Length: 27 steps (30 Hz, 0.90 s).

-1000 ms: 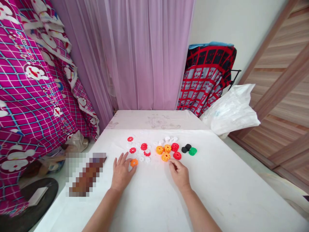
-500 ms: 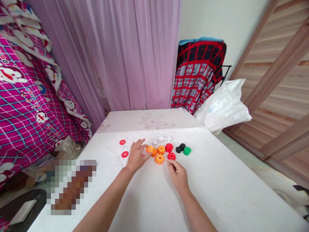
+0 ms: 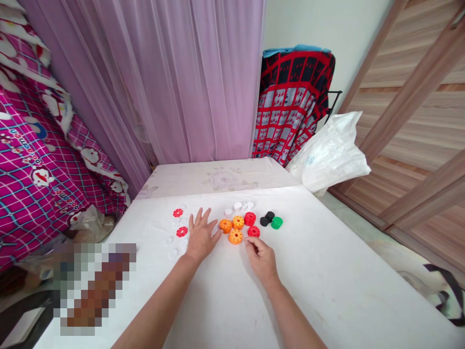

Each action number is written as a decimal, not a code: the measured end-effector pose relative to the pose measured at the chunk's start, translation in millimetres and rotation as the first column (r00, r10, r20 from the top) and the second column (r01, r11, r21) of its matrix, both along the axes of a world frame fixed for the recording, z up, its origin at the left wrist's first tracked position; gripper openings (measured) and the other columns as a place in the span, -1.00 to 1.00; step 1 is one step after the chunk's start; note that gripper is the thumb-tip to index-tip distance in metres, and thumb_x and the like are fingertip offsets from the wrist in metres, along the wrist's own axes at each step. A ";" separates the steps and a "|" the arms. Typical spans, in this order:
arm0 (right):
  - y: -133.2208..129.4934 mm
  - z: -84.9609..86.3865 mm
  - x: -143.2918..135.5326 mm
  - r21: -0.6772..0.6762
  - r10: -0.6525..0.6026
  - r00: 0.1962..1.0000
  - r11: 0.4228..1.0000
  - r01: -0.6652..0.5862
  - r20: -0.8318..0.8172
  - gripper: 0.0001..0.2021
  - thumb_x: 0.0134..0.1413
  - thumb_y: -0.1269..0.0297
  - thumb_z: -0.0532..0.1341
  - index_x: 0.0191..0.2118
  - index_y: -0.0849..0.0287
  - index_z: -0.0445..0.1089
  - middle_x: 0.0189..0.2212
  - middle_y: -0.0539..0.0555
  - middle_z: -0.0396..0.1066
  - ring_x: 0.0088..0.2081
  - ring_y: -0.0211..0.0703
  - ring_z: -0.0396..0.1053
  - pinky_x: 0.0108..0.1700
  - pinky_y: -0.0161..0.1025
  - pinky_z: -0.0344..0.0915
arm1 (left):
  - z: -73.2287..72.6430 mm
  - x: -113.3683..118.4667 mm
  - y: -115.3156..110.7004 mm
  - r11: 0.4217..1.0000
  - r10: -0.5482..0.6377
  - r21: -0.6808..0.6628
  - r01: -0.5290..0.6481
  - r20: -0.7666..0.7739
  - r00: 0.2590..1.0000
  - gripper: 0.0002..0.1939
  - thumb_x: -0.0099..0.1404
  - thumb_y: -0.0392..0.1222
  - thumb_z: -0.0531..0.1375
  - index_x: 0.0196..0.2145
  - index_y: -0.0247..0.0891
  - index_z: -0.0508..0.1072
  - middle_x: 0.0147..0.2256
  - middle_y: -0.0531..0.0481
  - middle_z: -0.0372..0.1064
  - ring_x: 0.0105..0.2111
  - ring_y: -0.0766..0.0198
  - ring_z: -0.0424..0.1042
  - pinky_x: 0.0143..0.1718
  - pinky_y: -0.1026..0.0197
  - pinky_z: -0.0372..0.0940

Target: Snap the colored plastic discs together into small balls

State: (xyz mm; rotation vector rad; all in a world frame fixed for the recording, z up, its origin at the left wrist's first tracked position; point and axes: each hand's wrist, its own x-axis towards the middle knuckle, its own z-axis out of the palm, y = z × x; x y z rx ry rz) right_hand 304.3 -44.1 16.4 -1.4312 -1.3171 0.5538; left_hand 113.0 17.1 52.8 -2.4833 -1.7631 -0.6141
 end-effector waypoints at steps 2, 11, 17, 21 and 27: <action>0.0 -0.7 0.3 -0.003 -0.001 1.000 1.000 0.001 0.001 -0.68 0.03 0.06 0.10 -0.39 0.17 0.50 -0.46 0.07 0.53 -0.48 -0.18 0.41 -0.37 -0.32 0.35 | -2.1 2.8 -4.2 1.000 -0.009 0.016 0.009 -0.011 1.000 -0.69 0.27 -0.07 0.11 -0.09 -0.11 0.52 0.25 -0.15 0.10 0.29 -0.17 -0.09 0.23 -0.35 -0.20; 0.0 -0.7 -0.3 -0.002 -0.008 1.000 1.000 0.008 0.029 -0.69 0.03 0.07 0.11 -0.39 0.16 0.50 -0.48 0.04 0.52 -0.50 -0.21 0.40 -0.37 -0.33 0.34 | 0.0 4.6 -8.3 1.000 0.019 0.012 -0.019 0.019 1.000 -0.69 0.26 -0.12 0.11 -0.07 -0.11 0.50 0.24 -0.14 0.12 0.29 -0.14 -0.05 0.22 -0.35 -0.16; -1.7 0.1 2.4 -0.024 0.005 0.999 1.000 -0.004 0.036 -0.67 0.04 0.04 0.09 -0.38 0.16 0.49 -0.46 0.05 0.52 -0.47 -0.19 0.41 -0.33 -0.31 0.34 | -14.4 -59.7 -20.3 0.984 0.173 0.033 -0.174 0.026 0.985 -0.65 0.28 -0.16 0.05 -0.02 -0.08 0.47 0.23 -0.13 0.14 0.29 -0.11 -0.05 0.21 -0.34 -0.15; -4.6 -4.4 2.0 -0.021 0.035 0.991 0.999 -0.032 0.131 -0.70 0.07 0.08 0.08 -0.36 0.14 0.48 -0.42 0.05 0.52 -0.42 -0.17 0.43 -0.29 -0.30 0.33 | -22.5 -114.0 -38.5 0.942 0.327 0.049 -0.331 0.081 0.942 -0.65 0.28 -0.18 0.03 -0.04 -0.10 0.48 0.20 -0.13 0.20 0.27 -0.10 0.00 0.21 -0.32 -0.16; -18.6 -1.3 -38.3 -0.030 0.152 0.883 0.988 -0.154 0.443 -0.75 0.11 0.26 0.05 -0.29 0.12 0.48 -0.35 0.04 0.49 -0.38 -0.25 0.39 -0.23 -0.35 0.27 | -29.0 -139.9 -50.0 0.894 0.448 -0.064 -0.443 0.147 0.882 -0.64 0.31 -0.17 -0.02 -0.05 -0.17 0.47 0.13 -0.16 0.30 0.22 -0.10 0.12 0.18 -0.31 -0.07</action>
